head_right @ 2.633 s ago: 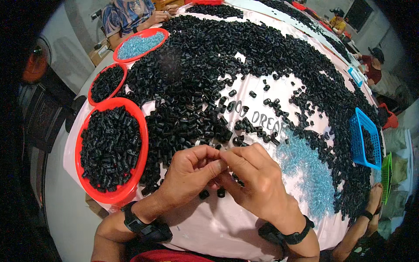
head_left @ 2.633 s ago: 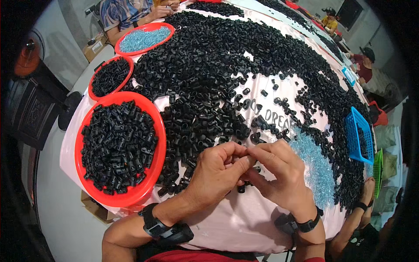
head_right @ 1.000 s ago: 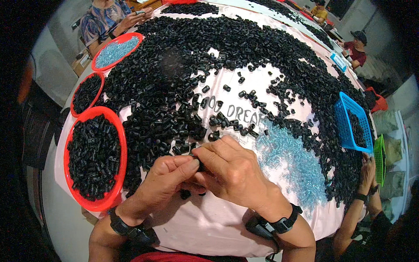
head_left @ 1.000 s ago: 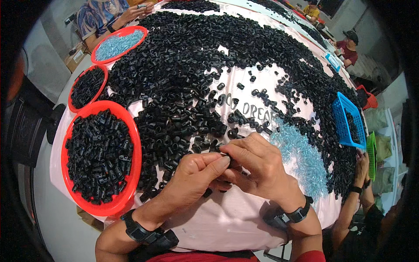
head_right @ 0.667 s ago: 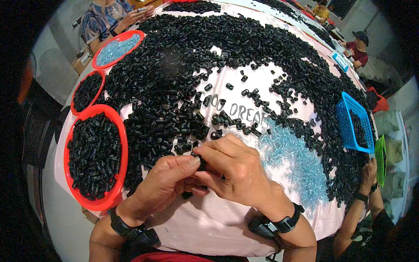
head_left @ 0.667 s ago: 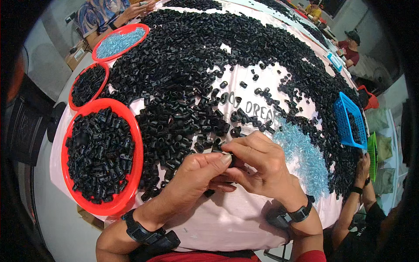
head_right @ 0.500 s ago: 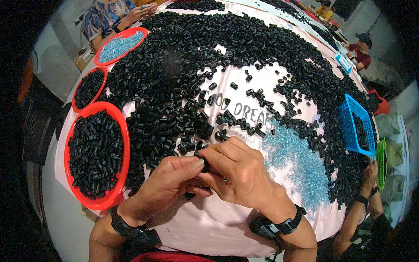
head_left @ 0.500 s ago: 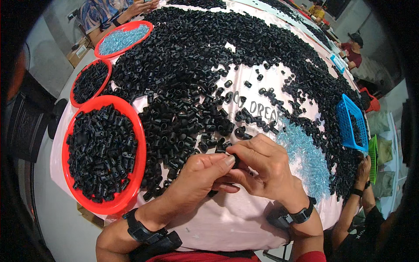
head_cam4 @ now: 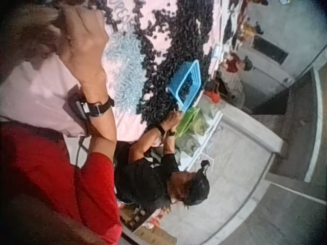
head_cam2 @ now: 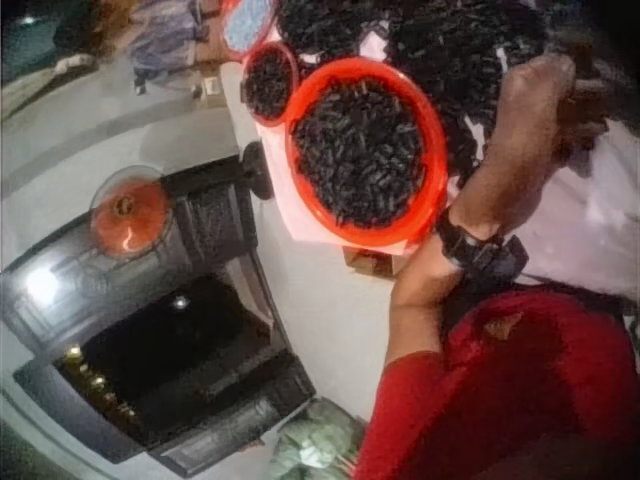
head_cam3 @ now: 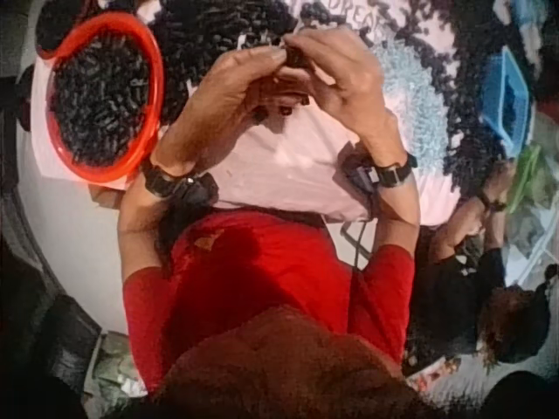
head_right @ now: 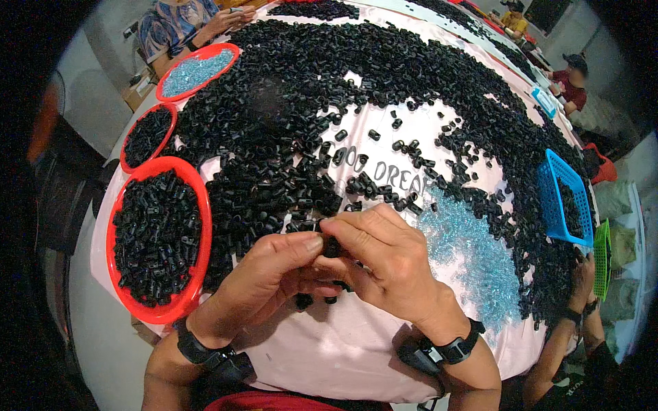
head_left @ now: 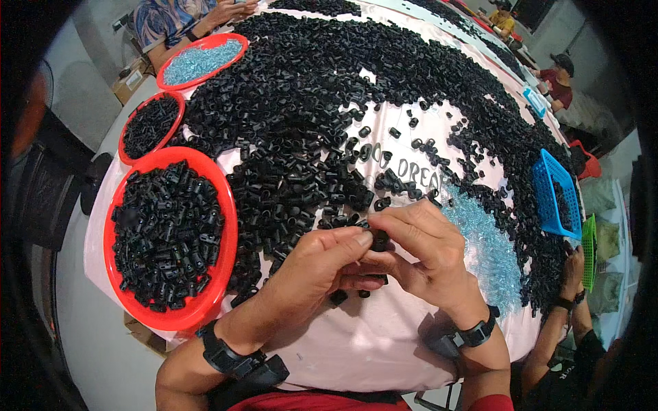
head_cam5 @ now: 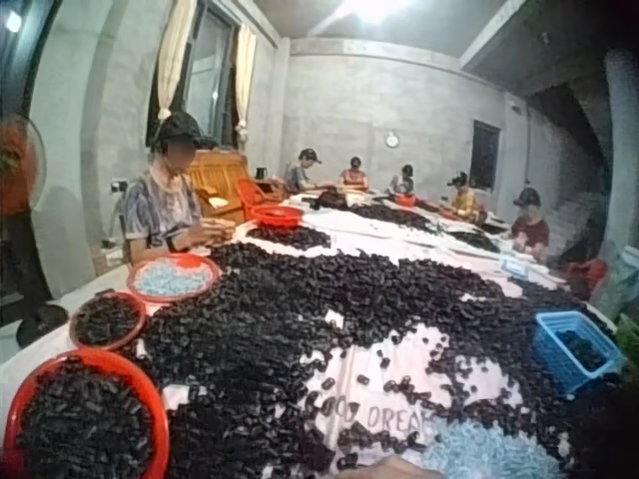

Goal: Inspecting and sorting small black plastic shoe components on a production table.

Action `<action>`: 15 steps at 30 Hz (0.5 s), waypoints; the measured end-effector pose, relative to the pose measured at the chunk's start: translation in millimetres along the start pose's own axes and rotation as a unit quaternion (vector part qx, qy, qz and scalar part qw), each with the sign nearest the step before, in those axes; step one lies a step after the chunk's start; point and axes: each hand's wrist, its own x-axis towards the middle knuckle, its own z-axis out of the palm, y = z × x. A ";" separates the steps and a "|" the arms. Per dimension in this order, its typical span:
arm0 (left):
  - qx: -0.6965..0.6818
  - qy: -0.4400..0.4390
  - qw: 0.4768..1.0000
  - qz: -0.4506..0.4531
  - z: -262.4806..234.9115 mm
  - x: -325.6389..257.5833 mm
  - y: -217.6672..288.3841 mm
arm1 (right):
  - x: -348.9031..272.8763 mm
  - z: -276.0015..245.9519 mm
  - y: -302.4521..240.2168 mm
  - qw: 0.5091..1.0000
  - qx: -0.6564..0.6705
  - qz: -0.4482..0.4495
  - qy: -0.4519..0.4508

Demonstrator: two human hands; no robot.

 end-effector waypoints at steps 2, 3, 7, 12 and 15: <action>0.022 -0.012 1.000 -0.007 -0.5 -1.2 1.2 | -0.4 -0.6 -1.3 1.000 0.005 -0.003 -0.003; 0.015 -0.014 1.000 -0.006 -0.2 -1.7 1.4 | -1.6 -0.9 -1.0 1.000 0.009 -0.002 -0.008; 0.001 -0.045 0.999 -0.009 -7.0 1.9 0.8 | -1.2 1.3 0.3 1.000 0.028 -0.011 0.004; 0.011 -0.032 0.999 0.018 -9.4 2.2 -0.4 | 4.9 0.0 -8.1 0.998 0.025 -0.006 0.048; 0.040 -0.009 0.998 0.040 -10.0 4.5 -2.3 | 1.4 -4.2 -6.7 1.000 -0.002 -0.005 0.019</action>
